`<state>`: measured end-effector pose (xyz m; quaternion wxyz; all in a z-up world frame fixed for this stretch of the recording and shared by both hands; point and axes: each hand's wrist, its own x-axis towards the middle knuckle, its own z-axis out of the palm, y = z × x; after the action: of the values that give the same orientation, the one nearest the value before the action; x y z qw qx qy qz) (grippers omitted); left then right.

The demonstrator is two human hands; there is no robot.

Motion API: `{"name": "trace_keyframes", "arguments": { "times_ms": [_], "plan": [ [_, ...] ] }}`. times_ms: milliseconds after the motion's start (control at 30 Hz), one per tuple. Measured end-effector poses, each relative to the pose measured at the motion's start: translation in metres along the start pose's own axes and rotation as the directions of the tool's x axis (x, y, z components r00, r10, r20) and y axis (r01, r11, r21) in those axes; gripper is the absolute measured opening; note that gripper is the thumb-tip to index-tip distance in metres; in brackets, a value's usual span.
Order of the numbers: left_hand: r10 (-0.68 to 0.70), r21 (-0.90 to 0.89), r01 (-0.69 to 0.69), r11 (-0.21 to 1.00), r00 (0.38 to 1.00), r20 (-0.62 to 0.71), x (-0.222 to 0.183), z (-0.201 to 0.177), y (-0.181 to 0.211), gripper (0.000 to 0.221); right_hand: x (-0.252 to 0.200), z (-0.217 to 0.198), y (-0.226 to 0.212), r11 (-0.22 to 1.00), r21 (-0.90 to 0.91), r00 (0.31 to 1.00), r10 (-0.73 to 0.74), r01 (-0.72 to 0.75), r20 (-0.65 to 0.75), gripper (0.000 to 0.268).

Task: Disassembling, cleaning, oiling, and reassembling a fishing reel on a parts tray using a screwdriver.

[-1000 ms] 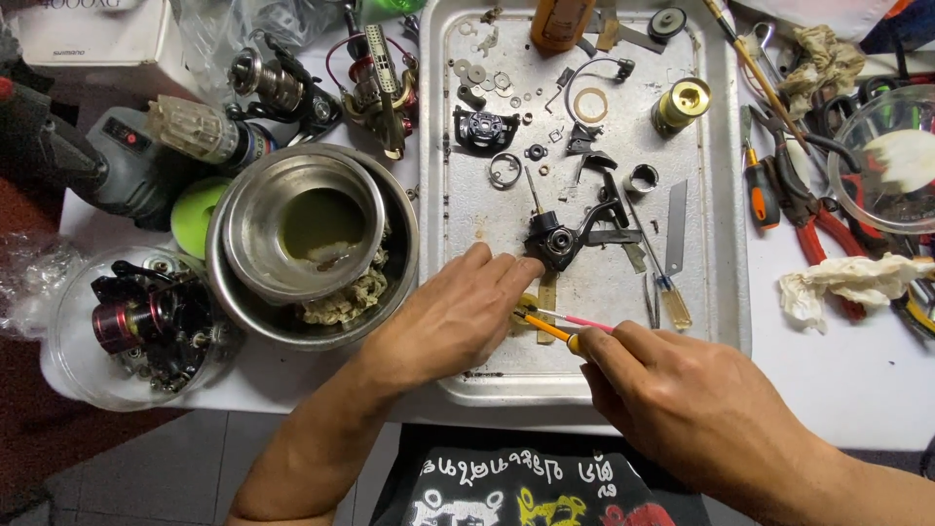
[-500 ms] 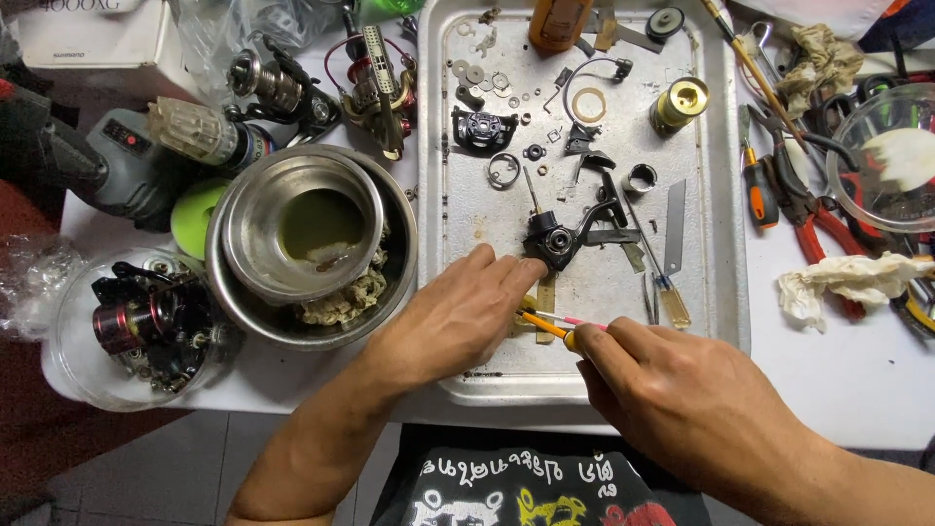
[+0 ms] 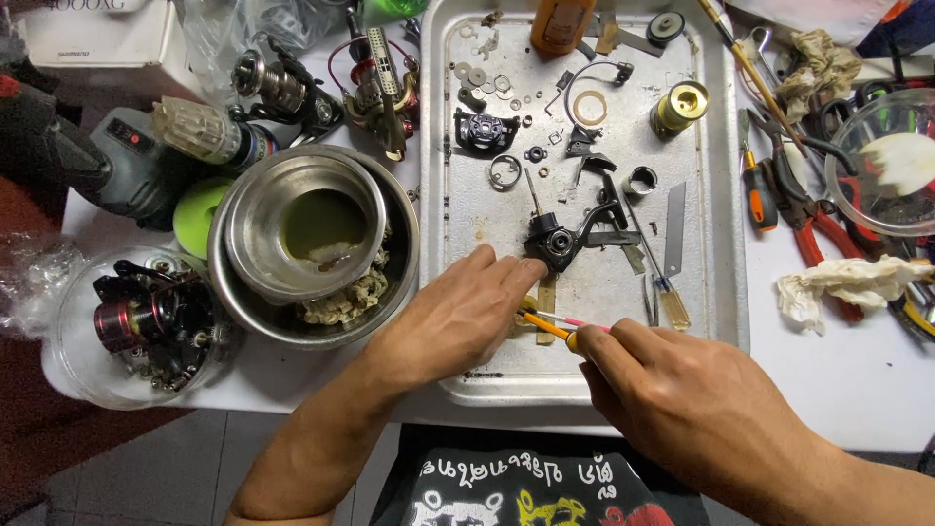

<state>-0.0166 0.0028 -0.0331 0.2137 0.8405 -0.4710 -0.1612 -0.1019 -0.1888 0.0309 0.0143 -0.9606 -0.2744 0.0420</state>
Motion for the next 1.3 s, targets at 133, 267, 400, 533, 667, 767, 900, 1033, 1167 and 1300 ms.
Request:
{"name": "trace_keyframes", "arguments": {
  "times_ms": [133,267,400,533,667,767,900,1033,1167,1300],
  "plan": [
    [-0.006,-0.011,0.006,1.0,1.0,0.016,0.0,0.001,-0.002,0.026,-0.003,-0.005,0.002,0.999,0.046,1.0,0.007,-0.007,0.006,0.014],
    [-0.01,-0.013,0.01,1.0,1.0,0.015,-0.001,0.003,-0.007,0.037,-0.011,-0.013,0.009,0.994,0.095,0.998,0.055,-0.056,0.016,0.017],
    [-0.022,-0.024,0.023,0.999,0.999,0.044,-0.002,0.006,-0.01,0.048,-0.023,-0.014,0.023,0.975,0.194,0.987,0.13,-0.111,-0.09,0.022],
    [0.034,-0.037,-0.035,0.999,0.999,-0.019,-0.004,0.001,-0.01,0.056,-0.034,-0.02,0.041,0.908,0.393,0.98,0.186,-0.142,-0.076,0.026],
    [-0.018,-0.222,0.02,0.975,1.0,0.013,-0.002,-0.015,-0.003,0.058,-0.048,-0.006,0.066,0.669,0.634,0.857,0.515,-0.387,-0.02,0.027],
    [-0.094,-0.28,0.065,0.958,0.991,-0.092,0.004,-0.016,0.001,0.035,-0.056,0.015,0.086,0.421,0.824,0.784,0.62,-0.379,0.043,0.029],
    [-0.261,-0.25,0.196,0.948,0.93,-0.26,0.018,0.0,-0.002,0.018,-0.044,0.026,0.095,0.124,0.945,0.717,0.683,-0.304,0.141,0.023],
    [-0.518,-0.277,0.479,0.833,0.851,-0.085,0.035,-0.011,0.012,0.017,-0.029,0.055,0.114,0.01,0.989,0.769,0.63,-0.149,0.109,0.024],
    [-0.626,-0.239,0.599,0.764,0.778,-0.05,0.05,-0.013,0.013,0.046,0.0,0.051,0.11,-0.062,0.994,0.824,0.556,-0.085,0.105,0.022],
    [-0.551,-0.27,0.496,0.826,0.811,-0.195,0.053,-0.008,0.017,0.05,0.021,0.065,0.105,0.036,0.999,0.852,0.523,-0.006,-0.014,0.018]
  ]
}}
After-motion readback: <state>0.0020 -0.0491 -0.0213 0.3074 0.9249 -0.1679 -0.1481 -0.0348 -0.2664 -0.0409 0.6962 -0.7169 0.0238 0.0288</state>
